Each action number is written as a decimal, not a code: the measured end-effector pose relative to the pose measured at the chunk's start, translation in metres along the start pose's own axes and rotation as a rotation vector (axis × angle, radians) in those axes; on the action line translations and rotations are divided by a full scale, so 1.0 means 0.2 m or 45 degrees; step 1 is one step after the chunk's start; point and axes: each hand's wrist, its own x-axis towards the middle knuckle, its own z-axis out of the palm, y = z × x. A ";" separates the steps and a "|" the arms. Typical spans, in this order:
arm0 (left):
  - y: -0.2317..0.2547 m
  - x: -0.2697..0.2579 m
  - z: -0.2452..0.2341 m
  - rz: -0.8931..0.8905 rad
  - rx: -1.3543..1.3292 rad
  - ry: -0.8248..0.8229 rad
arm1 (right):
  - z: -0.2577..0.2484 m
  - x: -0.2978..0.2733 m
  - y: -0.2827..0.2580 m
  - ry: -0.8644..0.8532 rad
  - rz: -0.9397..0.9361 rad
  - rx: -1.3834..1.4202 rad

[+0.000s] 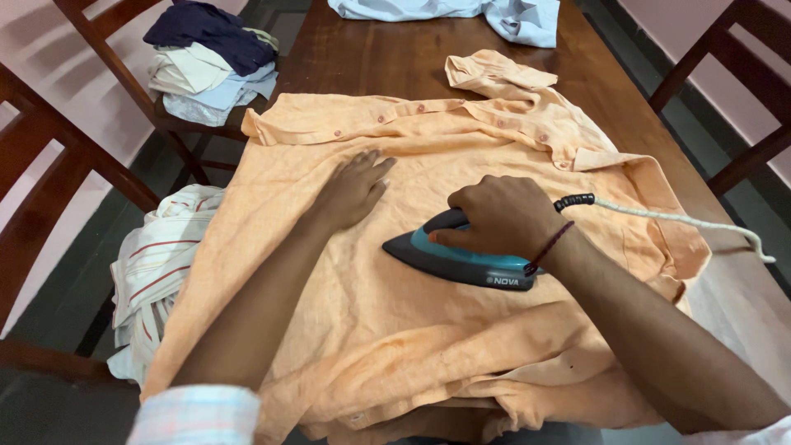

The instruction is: The person irons a peach-colored shirt laid out on a wooden table using a blue electric iron. They move the iron back and forth across the shirt's body and sleeves while using their left hand to smooth the fabric and hold it in place.

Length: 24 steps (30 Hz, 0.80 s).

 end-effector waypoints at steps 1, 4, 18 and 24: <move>0.00 -0.05 0.00 0.002 -0.044 0.028 | 0.00 0.01 -0.01 -0.001 0.011 -0.007; 0.07 -0.23 -0.05 -0.055 -0.077 0.026 | 0.00 0.04 -0.01 0.029 0.024 -0.014; 0.08 -0.59 -0.35 -0.415 0.206 -0.130 | 0.06 0.44 0.02 0.116 0.007 -0.025; 0.08 -0.59 -0.34 -0.430 0.208 -0.141 | 0.07 0.51 0.00 0.172 0.015 -0.024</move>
